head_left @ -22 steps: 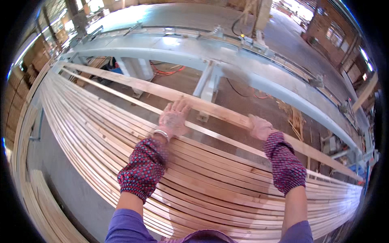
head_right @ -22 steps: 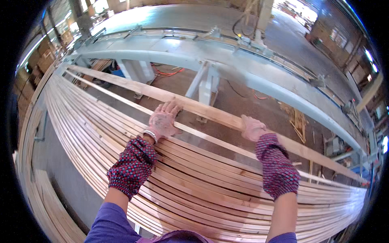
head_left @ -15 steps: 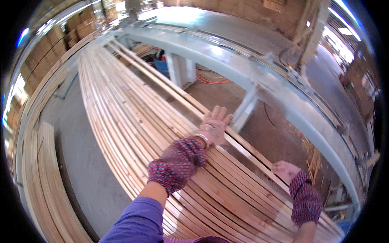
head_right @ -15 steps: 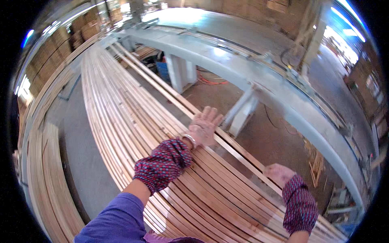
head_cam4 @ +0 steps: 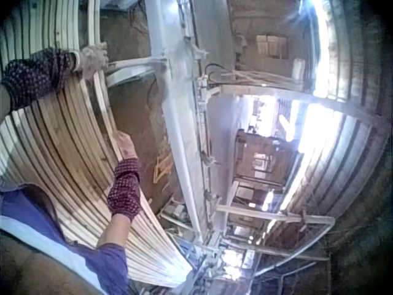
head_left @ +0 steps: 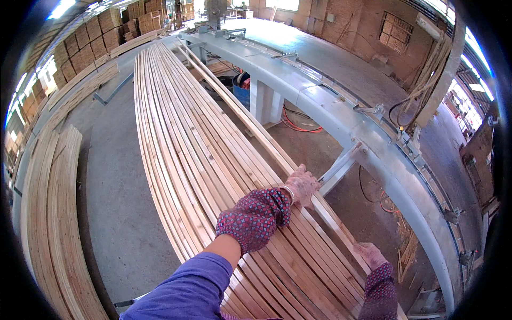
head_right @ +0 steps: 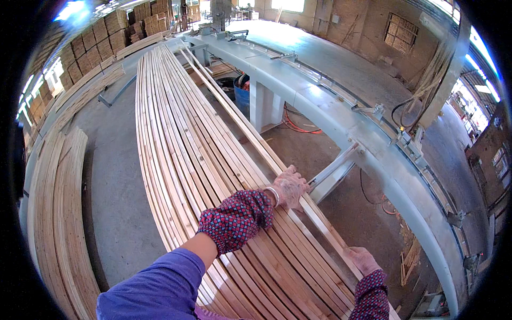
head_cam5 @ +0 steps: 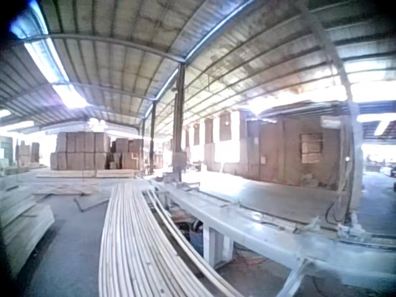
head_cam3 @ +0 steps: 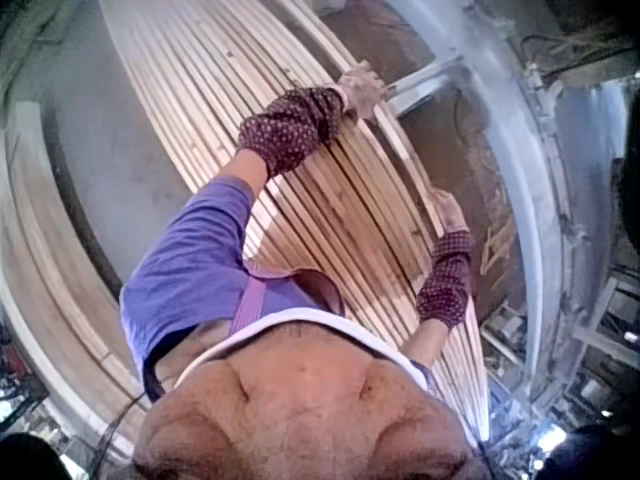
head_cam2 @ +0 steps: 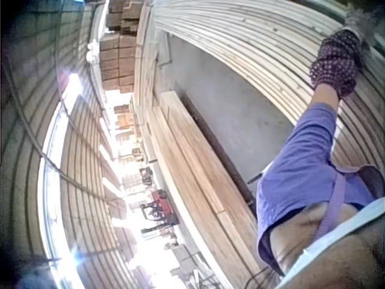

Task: The person repeatedly picks up thin wooden planks from a pile and places them onto a metal conveyor or rack. The person wears patterned gloves and handles the planks one by one, aligning them with the existing stack on the rack.

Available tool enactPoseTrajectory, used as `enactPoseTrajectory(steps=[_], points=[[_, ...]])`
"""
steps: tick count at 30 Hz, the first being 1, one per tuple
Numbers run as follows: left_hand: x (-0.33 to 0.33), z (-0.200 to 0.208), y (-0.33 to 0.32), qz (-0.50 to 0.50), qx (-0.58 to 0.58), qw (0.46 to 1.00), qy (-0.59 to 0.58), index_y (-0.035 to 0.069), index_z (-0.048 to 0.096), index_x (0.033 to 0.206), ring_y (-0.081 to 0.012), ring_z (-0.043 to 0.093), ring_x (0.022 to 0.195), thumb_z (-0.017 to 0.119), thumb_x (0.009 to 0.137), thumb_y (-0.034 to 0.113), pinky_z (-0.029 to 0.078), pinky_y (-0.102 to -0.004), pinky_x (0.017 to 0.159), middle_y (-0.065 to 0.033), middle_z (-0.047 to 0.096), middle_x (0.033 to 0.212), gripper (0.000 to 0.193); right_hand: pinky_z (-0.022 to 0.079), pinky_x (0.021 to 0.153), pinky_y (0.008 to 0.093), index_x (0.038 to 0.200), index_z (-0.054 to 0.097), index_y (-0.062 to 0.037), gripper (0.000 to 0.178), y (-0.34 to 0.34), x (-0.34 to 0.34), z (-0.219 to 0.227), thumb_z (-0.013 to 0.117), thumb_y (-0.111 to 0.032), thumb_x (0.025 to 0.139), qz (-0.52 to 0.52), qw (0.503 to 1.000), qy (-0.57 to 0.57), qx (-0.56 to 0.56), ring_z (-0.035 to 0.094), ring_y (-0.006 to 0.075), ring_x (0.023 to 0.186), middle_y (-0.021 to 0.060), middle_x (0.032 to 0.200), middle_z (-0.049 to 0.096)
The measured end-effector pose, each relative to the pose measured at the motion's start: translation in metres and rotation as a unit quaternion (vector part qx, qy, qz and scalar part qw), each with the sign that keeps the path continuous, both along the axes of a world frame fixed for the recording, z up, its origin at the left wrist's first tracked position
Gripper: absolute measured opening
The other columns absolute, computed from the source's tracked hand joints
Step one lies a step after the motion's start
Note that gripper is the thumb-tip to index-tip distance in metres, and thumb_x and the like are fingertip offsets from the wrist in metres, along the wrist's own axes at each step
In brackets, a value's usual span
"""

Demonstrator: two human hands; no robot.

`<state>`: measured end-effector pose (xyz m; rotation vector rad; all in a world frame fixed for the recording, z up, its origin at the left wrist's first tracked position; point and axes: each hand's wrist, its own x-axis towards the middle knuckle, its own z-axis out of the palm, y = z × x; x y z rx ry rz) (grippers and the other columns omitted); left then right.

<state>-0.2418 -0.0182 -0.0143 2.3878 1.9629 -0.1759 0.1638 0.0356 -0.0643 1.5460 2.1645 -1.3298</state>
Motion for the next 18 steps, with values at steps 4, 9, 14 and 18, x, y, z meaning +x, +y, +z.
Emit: enactPoseTrajectory(steps=[4, 9, 14, 18], points=[[-0.006, -0.014, 0.01, -0.007, 0.031, 0.998, -0.06, 0.018, 0.078, 0.111, -0.0252, 0.07, 0.105, 0.084, 0.07, 0.055, 0.042, -0.0426, 0.099, -0.0053, 0.077, 0.105, 0.055, 0.05, 0.104, 0.0436, 0.143, 0.06, -0.0123, 0.065, -0.068, -0.057, 0.045, 0.061, -0.054, 0.092, 0.016, 0.933, -0.221, 0.283, 0.065, 0.0322, 0.123, 0.0144, 0.129, 0.07], [0.006, -0.037, 0.027, -0.012, 0.043, 0.999, -0.003, 0.015, 0.076, 0.106, -0.0297, 0.07, 0.1, 0.085, 0.067, 0.06, 0.053, -0.0468, 0.091, -0.008, 0.074, 0.101, 0.06, 0.06, 0.078, 0.0453, 0.104, 0.074, -0.01, 0.04, -0.064, -0.035, 0.035, 0.069, -0.045, 0.086, 0.02, 0.954, -0.147, 0.261, 0.074, 0.034, 0.097, 0.0145, 0.1, 0.075], [-0.022, -0.048, 0.022, -0.01, 0.102, 0.995, 0.004, 0.012, 0.068, 0.127, -0.0274, 0.057, 0.13, 0.087, 0.063, 0.062, 0.035, -0.0474, 0.12, -0.0079, 0.066, 0.13, 0.083, 0.06, 0.075, 0.0497, 0.1, 0.081, -0.0074, 0.043, -0.069, -0.053, 0.071, 0.067, -0.046, 0.088, 0.015, 0.955, -0.112, 0.273, 0.076, 0.0327, 0.093, 0.017, 0.095, 0.077], [-0.007, -0.05, 0.04, 0.022, 0.059, 0.998, 0.008, 0.009, 0.067, 0.124, -0.0295, 0.058, 0.126, 0.093, 0.062, 0.046, 0.039, -0.0429, 0.115, -0.0099, 0.068, 0.126, 0.078, 0.061, 0.079, 0.0498, 0.107, 0.081, -0.008, 0.053, -0.062, -0.045, 0.061, 0.071, -0.055, 0.084, -0.013, 0.957, -0.182, 0.227, 0.076, 0.0325, 0.099, 0.0139, 0.104, 0.078]])
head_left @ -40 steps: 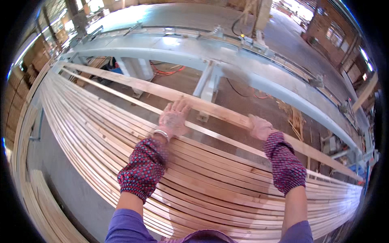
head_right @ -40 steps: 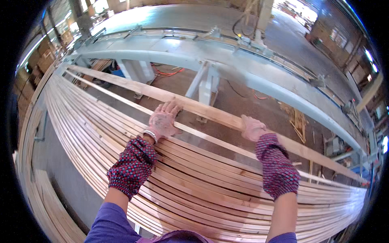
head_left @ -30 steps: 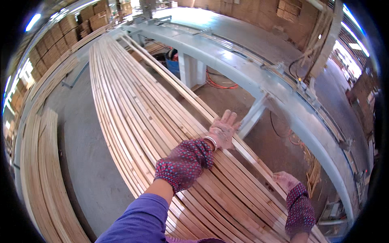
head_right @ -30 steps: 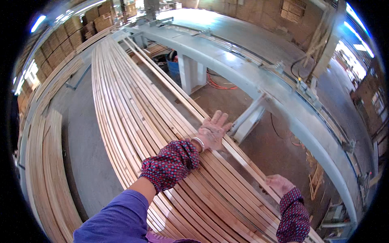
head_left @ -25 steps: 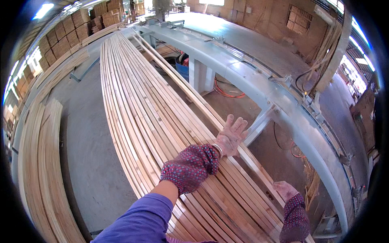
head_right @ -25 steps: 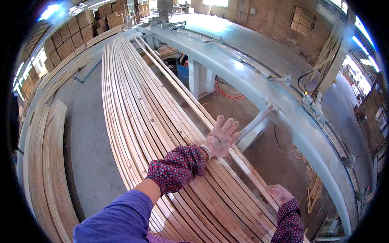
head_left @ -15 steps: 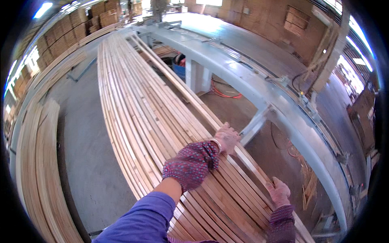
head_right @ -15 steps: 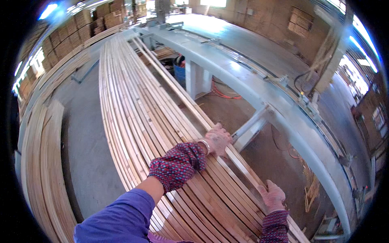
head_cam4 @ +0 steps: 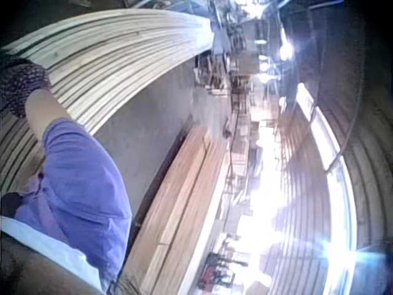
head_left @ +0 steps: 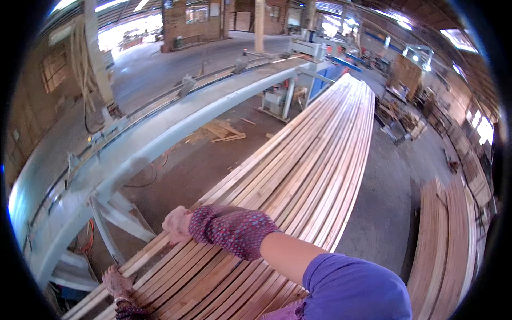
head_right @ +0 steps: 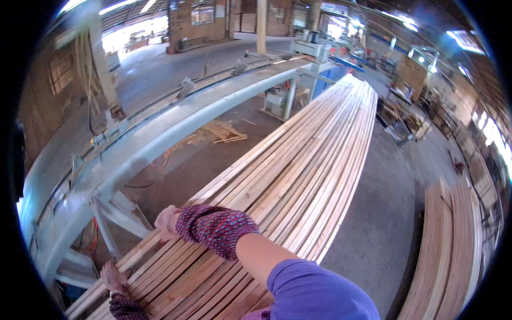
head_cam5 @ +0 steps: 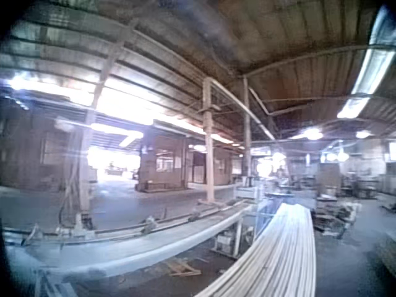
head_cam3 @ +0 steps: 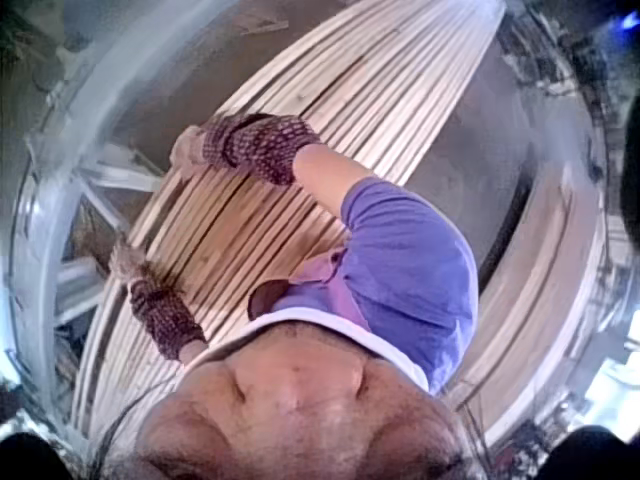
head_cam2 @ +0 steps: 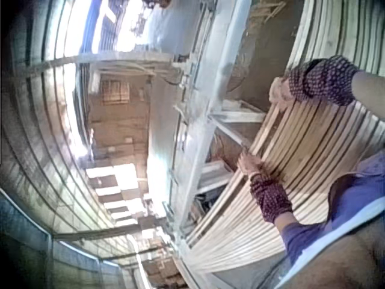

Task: The person repeatedly picks up thin wooden planks from a pile and places them onto a metal conveyor or rack. The person wears patterned gloves and handles the planks one by one, aligning them with the existing stack on the rack.

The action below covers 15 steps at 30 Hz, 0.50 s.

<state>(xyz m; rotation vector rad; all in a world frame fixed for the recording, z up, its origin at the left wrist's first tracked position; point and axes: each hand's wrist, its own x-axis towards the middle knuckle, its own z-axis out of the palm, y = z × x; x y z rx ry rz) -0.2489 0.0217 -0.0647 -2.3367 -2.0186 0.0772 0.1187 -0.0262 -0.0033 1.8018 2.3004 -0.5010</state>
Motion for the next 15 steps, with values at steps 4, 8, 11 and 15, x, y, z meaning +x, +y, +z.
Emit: enactPoseTrajectory(steps=[4, 8, 11, 15], points=[[-0.017, -0.008, 0.021, -0.06, -0.089, 0.994, 0.018, 0.007, 0.067, 0.121, -0.0305, 0.062, 0.121, 0.09, 0.062, 0.048, 0.048, -0.041, 0.105, -0.0131, 0.069, 0.12, 0.075, 0.06, 0.083, 0.0522, 0.111, 0.08, -0.0071, 0.061, 0.023, 0.003, -0.048, 0.07, -0.061, 0.084, 0.044, 0.997, -0.007, -0.064, 0.074, 0.0335, 0.105, 0.0161, 0.109, 0.077], [-0.015, 0.007, 0.018, -0.048, -0.123, 0.991, 0.017, 0.006, 0.068, 0.118, -0.0315, 0.064, 0.117, 0.088, 0.061, 0.051, 0.05, -0.0408, 0.102, -0.013, 0.069, 0.119, 0.075, 0.06, 0.086, 0.0533, 0.113, 0.079, -0.0064, 0.064, 0.014, -0.007, -0.023, 0.068, -0.063, 0.085, 0.04, 0.997, -0.005, -0.067, 0.073, 0.0348, 0.108, 0.0168, 0.112, 0.076], [-0.038, -0.015, 0.016, -0.045, -0.042, 0.998, 0.004, 0.006, 0.07, 0.113, -0.0323, 0.064, 0.116, 0.088, 0.06, 0.05, 0.05, -0.0403, 0.102, -0.0132, 0.069, 0.119, 0.071, 0.06, 0.084, 0.0523, 0.111, 0.08, -0.007, 0.062, -0.003, -0.012, 0.01, 0.068, -0.062, 0.085, 0.016, 0.999, -0.007, -0.046, 0.073, 0.0348, 0.106, 0.016, 0.11, 0.077], [-0.009, -0.006, 0.005, -0.054, -0.014, 0.997, -0.048, 0.007, 0.071, 0.107, -0.0323, 0.062, 0.115, 0.09, 0.057, 0.045, 0.049, -0.0421, 0.101, -0.0124, 0.069, 0.113, 0.066, 0.061, 0.079, 0.0534, 0.108, 0.08, -0.0075, 0.059, 0.003, -0.003, -0.01, 0.07, -0.061, 0.084, 0.006, 0.999, -0.011, -0.04, 0.074, 0.0337, 0.104, 0.0151, 0.108, 0.077]])
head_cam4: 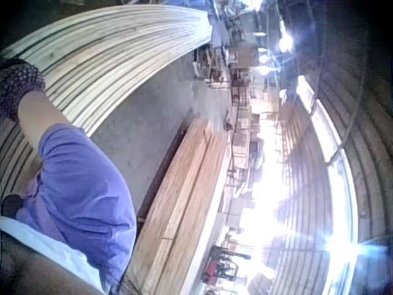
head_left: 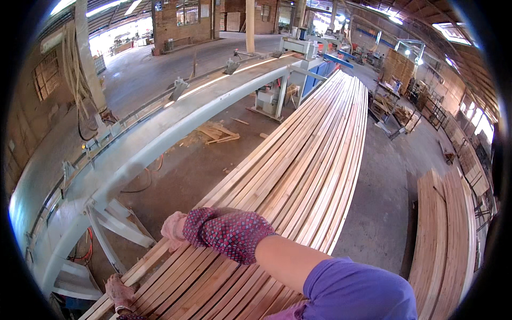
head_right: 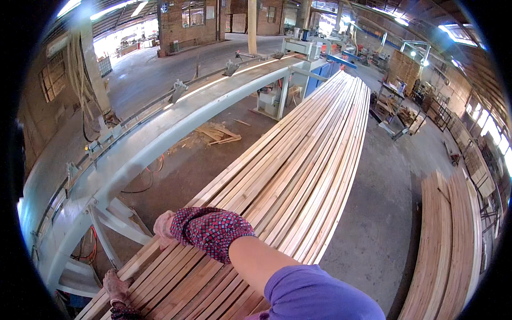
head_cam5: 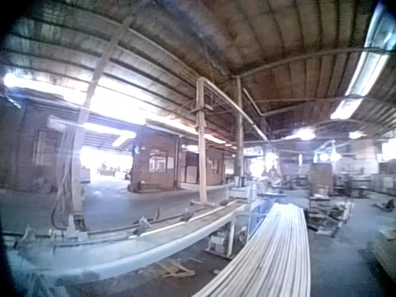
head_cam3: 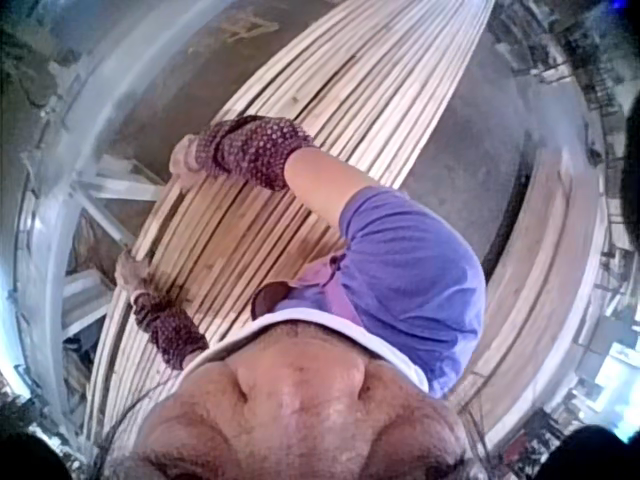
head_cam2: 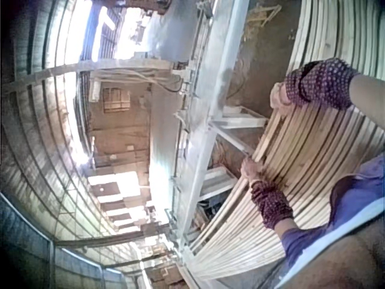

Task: The person repeatedly picks up thin wooden planks from a pile and places them onto a metal conveyor or rack. The person wears patterned gloves and handles the planks one by one, aligning them with the existing stack on the rack.

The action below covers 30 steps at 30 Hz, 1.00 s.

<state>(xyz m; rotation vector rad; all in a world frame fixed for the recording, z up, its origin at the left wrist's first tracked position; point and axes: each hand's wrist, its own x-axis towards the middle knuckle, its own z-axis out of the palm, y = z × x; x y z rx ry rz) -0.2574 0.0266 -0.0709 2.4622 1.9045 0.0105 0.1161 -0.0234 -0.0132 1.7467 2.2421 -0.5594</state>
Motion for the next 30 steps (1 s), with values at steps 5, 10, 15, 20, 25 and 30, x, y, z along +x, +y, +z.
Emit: enactPoseTrajectory(steps=[5, 10, 15, 20, 25, 30], points=[[-0.004, -0.007, 0.002, -0.01, 0.019, 1.0, 0.002, 0.009, 0.07, 0.105, -0.032, 0.062, 0.114, 0.09, 0.056, 0.043, 0.048, -0.0429, 0.102, -0.0107, 0.068, 0.11, 0.063, 0.061, 0.076, 0.0571, 0.108, 0.081, -0.0101, 0.058, 0.009, 0.0, -0.012, 0.072, -0.061, 0.082, -0.004, 1.0, 0.01, -0.004, 0.075, 0.0314, 0.104, 0.0119, 0.109, 0.078], [-0.007, -0.012, 0.004, -0.016, 0.029, 0.999, 0.007, 0.009, 0.069, 0.11, -0.0315, 0.06, 0.116, 0.092, 0.055, 0.045, 0.043, -0.0429, 0.108, -0.0102, 0.066, 0.112, 0.07, 0.06, 0.078, 0.0563, 0.111, 0.08, -0.0113, 0.06, 0.006, -0.003, -0.006, 0.073, -0.063, 0.081, -0.017, 1.0, -0.012, 0.009, 0.075, 0.0321, 0.104, 0.0105, 0.11, 0.078], [-0.004, -0.005, -0.003, -0.029, 0.055, 0.998, -0.028, 0.008, 0.068, 0.118, -0.0303, 0.056, 0.124, 0.093, 0.055, 0.044, 0.036, -0.0445, 0.116, -0.01, 0.066, 0.122, 0.077, 0.061, 0.079, 0.0545, 0.113, 0.08, -0.0099, 0.059, 0.01, 0.0, -0.007, 0.071, -0.06, 0.083, -0.004, 1.0, 0.003, -0.009, 0.074, 0.0327, 0.105, 0.0105, 0.111, 0.078], [0.008, 0.01, -0.017, -0.003, 0.078, 0.996, -0.035, 0.007, 0.064, 0.128, -0.0294, 0.049, 0.136, 0.092, 0.056, 0.04, 0.029, -0.0468, 0.122, -0.0082, 0.06, 0.138, 0.083, 0.06, 0.076, 0.0523, 0.11, 0.081, -0.0103, 0.058, 0.017, 0.001, -0.006, 0.073, -0.06, 0.081, -0.003, 1.0, 0.0, -0.024, 0.074, 0.0281, 0.1, 0.0096, 0.104, 0.078], [0.007, 0.008, -0.012, 0.026, 0.04, 0.998, -0.031, 0.006, 0.055, 0.143, -0.0289, 0.042, 0.144, 0.088, 0.058, 0.038, 0.023, -0.048, 0.127, -0.0094, 0.052, 0.15, 0.097, 0.058, 0.077, 0.0464, 0.102, 0.081, -0.01, 0.062, 0.044, 0.007, -0.014, 0.082, -0.063, 0.071, -0.044, 0.998, 0.035, -0.034, 0.073, 0.0286, 0.095, 0.0103, 0.101, 0.078], [0.004, -0.006, -0.005, 0.013, 0.091, 0.996, 0.005, 0.006, 0.047, 0.15, -0.0282, 0.036, 0.149, 0.086, 0.06, 0.041, 0.021, -0.0472, 0.129, -0.0087, 0.048, 0.155, 0.104, 0.055, 0.088, 0.0442, 0.104, 0.08, -0.0084, 0.069, 0.064, 0.02, -0.024, 0.086, -0.066, 0.066, -0.031, 0.992, 0.105, -0.058, 0.072, 0.0327, 0.1, 0.014, 0.103, 0.077]])
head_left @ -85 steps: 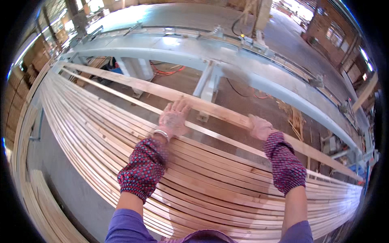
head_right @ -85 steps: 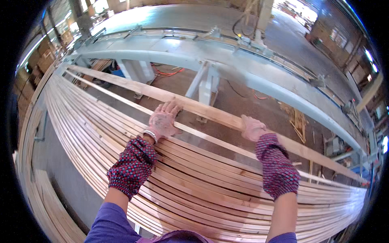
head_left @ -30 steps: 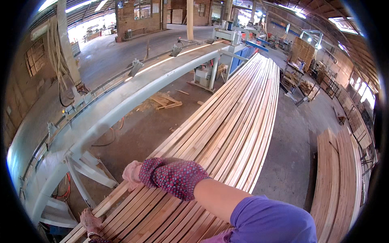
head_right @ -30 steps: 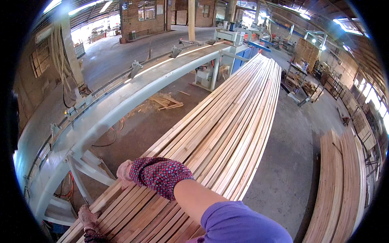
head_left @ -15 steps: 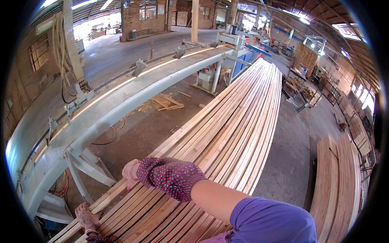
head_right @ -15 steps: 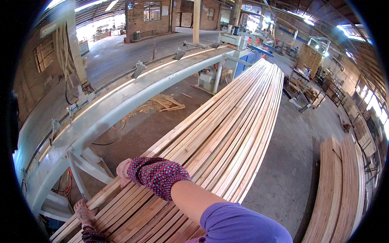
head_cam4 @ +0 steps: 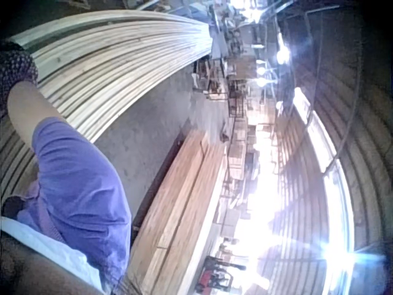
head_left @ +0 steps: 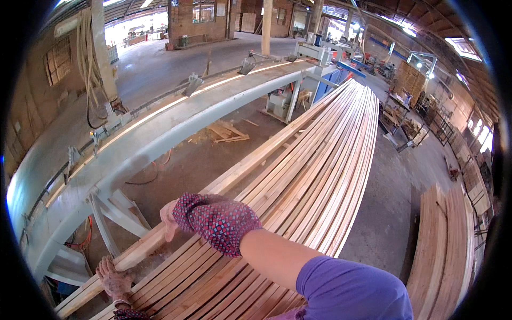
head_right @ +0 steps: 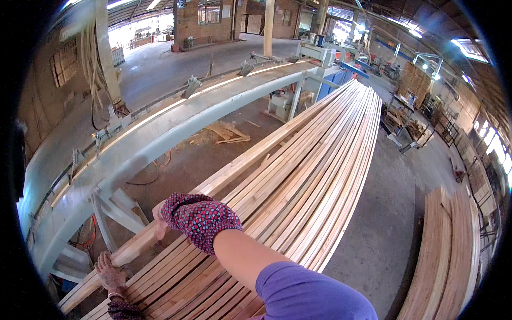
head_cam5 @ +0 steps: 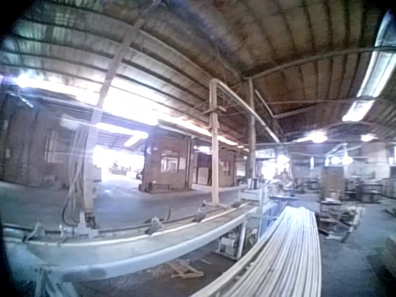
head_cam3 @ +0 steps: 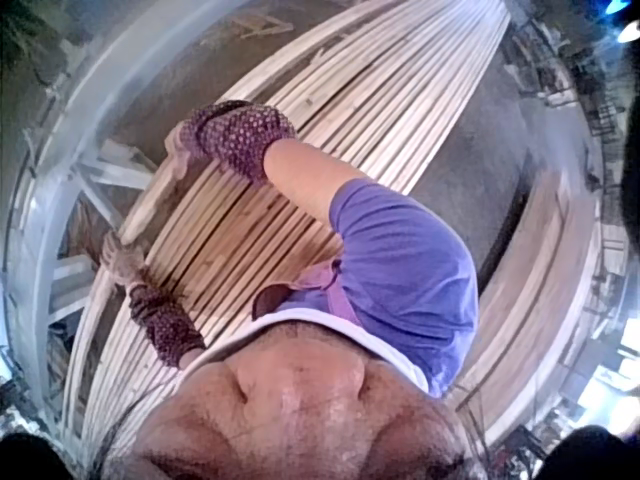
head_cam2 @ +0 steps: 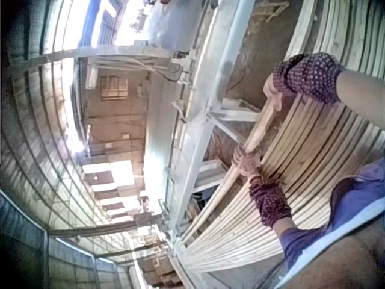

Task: The person repeatedly picks up thin wooden planks from a pile and places them onto a metal conveyor or rack. The person wears patterned gloves and handles the planks one by one, aligning them with the existing stack on the rack.

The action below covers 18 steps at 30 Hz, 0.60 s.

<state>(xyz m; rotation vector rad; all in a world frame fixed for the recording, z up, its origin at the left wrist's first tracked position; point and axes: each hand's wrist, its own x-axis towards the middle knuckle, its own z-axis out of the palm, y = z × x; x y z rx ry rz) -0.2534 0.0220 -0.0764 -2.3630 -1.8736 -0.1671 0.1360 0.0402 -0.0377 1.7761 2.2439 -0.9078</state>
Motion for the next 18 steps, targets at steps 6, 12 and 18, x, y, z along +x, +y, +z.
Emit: enactPoseTrajectory(steps=[6, 12, 18], points=[[0.007, 0.014, -0.005, 0.022, -0.059, 0.998, 0.03, 0.008, 0.039, 0.157, -0.0288, 0.032, 0.153, 0.084, 0.066, 0.042, 0.018, -0.047, 0.13, -0.0084, 0.042, 0.16, 0.107, 0.054, 0.088, 0.0447, 0.103, 0.08, -0.0065, 0.069, -0.007, -0.004, 0.002, 0.086, -0.065, 0.066, -0.004, 1.0, -0.008, -0.01, 0.072, 0.0333, 0.1, 0.0154, 0.103, 0.077], [-0.006, 0.003, -0.004, 0.031, -0.022, 0.999, 0.021, 0.012, 0.03, 0.162, -0.0318, 0.025, 0.157, 0.083, 0.071, 0.034, 0.014, -0.049, 0.13, -0.0109, 0.033, 0.166, 0.108, 0.055, 0.088, 0.0461, 0.105, 0.079, -0.0062, 0.07, -0.018, 0.001, 0.026, 0.086, -0.064, 0.065, 0.026, 1.0, -0.003, -0.002, 0.071, 0.0346, 0.101, 0.0162, 0.106, 0.076], [-0.012, -0.004, -0.002, 0.015, 0.005, 1.0, 0.004, 0.011, 0.026, 0.164, -0.0352, 0.023, 0.157, 0.084, 0.068, 0.03, 0.014, -0.0514, 0.13, -0.0149, 0.029, 0.168, 0.113, 0.055, 0.087, 0.0455, 0.105, 0.079, -0.0059, 0.071, -0.016, 0.002, 0.018, 0.087, -0.063, 0.065, 0.027, 1.0, 0.009, 0.013, 0.072, 0.0337, 0.1, 0.017, 0.105, 0.076]])
